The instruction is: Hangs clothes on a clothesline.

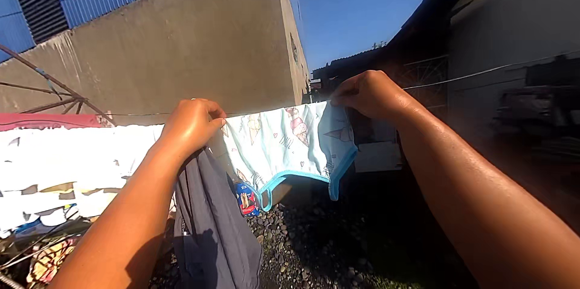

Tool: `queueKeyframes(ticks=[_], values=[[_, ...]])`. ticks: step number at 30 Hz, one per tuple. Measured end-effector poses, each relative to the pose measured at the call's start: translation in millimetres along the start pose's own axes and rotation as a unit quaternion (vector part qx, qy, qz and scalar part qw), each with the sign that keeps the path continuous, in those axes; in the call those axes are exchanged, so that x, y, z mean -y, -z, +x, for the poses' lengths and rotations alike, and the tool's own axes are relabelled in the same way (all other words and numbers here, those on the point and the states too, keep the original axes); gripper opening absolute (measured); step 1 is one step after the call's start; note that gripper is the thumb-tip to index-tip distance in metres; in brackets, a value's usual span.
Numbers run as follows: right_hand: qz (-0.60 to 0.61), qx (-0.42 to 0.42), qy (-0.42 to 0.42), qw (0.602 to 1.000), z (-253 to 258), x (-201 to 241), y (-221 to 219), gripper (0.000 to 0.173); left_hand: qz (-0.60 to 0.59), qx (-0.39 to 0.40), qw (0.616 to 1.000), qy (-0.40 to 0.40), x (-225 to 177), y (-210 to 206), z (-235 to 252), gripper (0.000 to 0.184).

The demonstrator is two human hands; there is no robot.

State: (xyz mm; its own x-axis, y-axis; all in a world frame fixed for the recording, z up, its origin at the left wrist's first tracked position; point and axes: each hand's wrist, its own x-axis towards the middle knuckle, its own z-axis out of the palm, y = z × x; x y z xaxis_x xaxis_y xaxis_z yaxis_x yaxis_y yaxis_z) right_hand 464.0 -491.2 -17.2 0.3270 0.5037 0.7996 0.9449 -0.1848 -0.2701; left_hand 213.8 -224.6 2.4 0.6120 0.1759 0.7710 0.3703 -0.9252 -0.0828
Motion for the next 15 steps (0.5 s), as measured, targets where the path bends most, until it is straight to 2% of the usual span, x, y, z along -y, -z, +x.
queueKeyframes(ticks=[3,6,9,10,12,14,15], values=[[0.036,-0.032,-0.02,0.999,-3,-4,-2,0.007,-0.058,0.002,0.996,0.068,4,6,1,0.014],[0.016,-0.071,-0.045,0.996,-5,2,-6,0.008,-0.053,-0.019,0.988,0.144,-4,6,3,0.019],[-0.041,-0.046,-0.049,0.997,-6,7,-13,0.013,-0.021,0.012,0.984,0.175,-10,0,5,0.024],[-0.057,-0.028,-0.053,0.997,-5,7,-14,0.016,-0.023,0.021,0.987,0.161,-9,-2,4,0.026],[-0.08,-0.005,-0.049,0.996,-7,7,-15,0.021,-0.049,0.015,0.996,0.077,-7,-6,-7,0.034],[-0.102,-0.017,-0.014,0.995,-9,7,-18,0.029,-0.056,-0.004,0.998,-0.026,-2,-12,-16,0.034],[-0.121,-0.031,0.01,0.992,-9,8,-21,0.036,-0.031,-0.018,0.998,-0.043,-1,-14,-19,0.03]])
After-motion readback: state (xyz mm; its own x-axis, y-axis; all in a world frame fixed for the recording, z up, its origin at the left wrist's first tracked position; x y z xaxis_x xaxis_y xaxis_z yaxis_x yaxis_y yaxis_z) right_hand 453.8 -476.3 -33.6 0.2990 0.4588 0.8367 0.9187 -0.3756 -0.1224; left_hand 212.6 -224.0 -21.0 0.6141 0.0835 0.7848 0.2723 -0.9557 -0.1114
